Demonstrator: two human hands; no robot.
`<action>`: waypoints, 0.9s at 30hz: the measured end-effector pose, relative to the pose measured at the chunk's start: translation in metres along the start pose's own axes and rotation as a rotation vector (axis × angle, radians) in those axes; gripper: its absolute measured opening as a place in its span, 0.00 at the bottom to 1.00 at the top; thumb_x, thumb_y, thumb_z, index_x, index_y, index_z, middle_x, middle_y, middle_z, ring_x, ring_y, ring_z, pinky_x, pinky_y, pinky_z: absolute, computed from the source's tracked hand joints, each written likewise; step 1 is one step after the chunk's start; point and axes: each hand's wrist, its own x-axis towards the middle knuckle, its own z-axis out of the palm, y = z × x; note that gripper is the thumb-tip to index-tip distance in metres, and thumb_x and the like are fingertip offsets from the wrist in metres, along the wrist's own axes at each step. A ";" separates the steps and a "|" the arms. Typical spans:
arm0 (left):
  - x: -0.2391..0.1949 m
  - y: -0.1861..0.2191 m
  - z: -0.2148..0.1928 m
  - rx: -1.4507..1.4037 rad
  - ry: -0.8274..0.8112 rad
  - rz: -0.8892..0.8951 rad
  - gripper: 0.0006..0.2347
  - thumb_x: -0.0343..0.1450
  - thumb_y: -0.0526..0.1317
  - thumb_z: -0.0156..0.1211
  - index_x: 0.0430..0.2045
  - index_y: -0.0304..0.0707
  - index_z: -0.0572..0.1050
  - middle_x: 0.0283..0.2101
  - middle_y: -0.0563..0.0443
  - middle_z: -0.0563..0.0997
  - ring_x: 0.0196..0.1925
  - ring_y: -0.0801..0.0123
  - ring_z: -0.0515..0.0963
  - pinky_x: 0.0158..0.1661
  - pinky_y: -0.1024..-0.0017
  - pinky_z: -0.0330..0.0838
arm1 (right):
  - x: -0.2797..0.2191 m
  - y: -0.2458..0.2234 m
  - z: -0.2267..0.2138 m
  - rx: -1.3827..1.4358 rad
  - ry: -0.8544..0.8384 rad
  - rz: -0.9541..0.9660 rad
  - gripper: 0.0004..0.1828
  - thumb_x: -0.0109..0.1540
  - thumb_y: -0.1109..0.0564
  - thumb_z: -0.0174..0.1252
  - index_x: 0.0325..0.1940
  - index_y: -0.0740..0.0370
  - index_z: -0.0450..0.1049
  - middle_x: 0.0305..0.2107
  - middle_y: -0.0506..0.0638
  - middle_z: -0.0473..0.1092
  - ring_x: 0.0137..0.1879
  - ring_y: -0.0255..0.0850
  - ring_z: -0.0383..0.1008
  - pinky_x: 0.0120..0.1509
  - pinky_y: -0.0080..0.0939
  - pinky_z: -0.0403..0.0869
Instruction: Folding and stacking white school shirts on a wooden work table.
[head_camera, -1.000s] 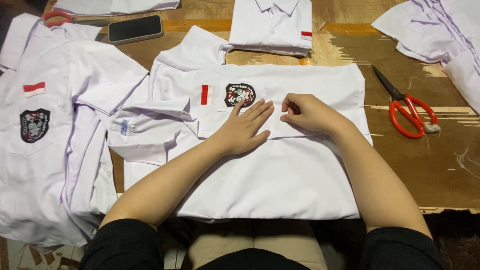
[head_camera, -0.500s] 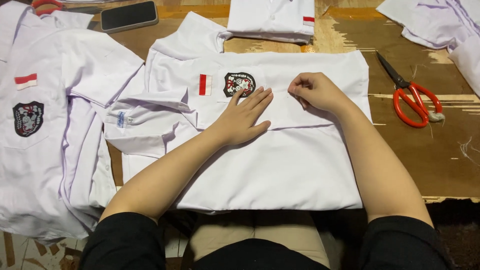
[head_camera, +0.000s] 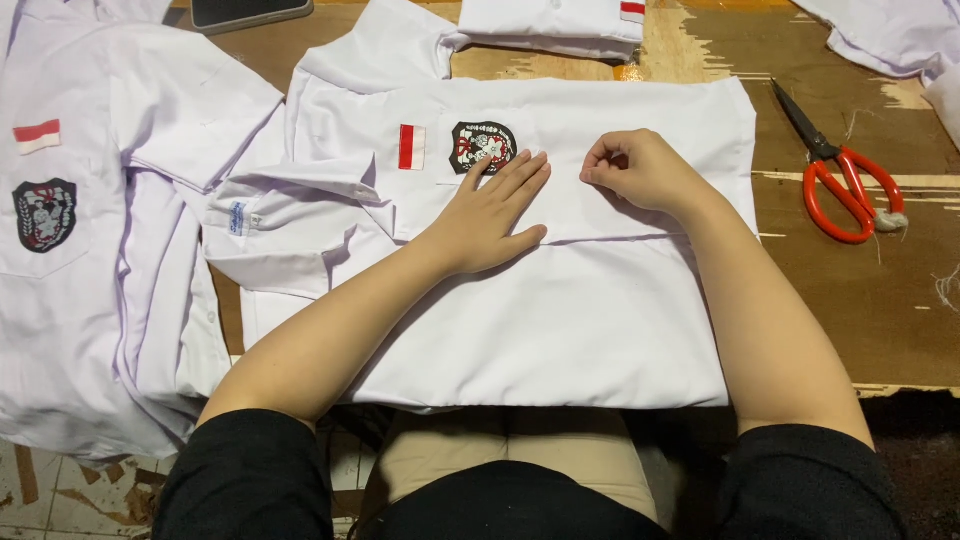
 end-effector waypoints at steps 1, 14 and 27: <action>0.000 0.000 0.000 0.000 0.000 -0.001 0.32 0.77 0.59 0.37 0.74 0.42 0.51 0.79 0.47 0.50 0.81 0.63 0.44 0.74 0.49 0.28 | 0.003 0.005 0.000 -0.034 0.005 -0.011 0.06 0.63 0.64 0.60 0.41 0.69 0.79 0.29 0.57 0.72 0.28 0.42 0.73 0.35 0.42 0.72; 0.002 -0.007 0.009 0.016 0.072 0.063 0.31 0.77 0.55 0.37 0.75 0.40 0.46 0.79 0.48 0.48 0.81 0.61 0.43 0.73 0.51 0.31 | 0.014 0.153 -0.112 -0.078 0.765 0.082 0.14 0.74 0.67 0.43 0.49 0.63 0.76 0.31 0.49 0.75 0.24 0.34 0.72 0.29 0.38 0.75; -0.009 -0.088 -0.046 0.167 0.380 -0.497 0.31 0.76 0.56 0.41 0.72 0.36 0.53 0.77 0.38 0.51 0.78 0.45 0.41 0.66 0.29 0.35 | 0.022 0.119 -0.074 -0.373 0.689 0.282 0.24 0.71 0.35 0.60 0.46 0.58 0.69 0.34 0.51 0.73 0.43 0.53 0.73 0.36 0.60 0.68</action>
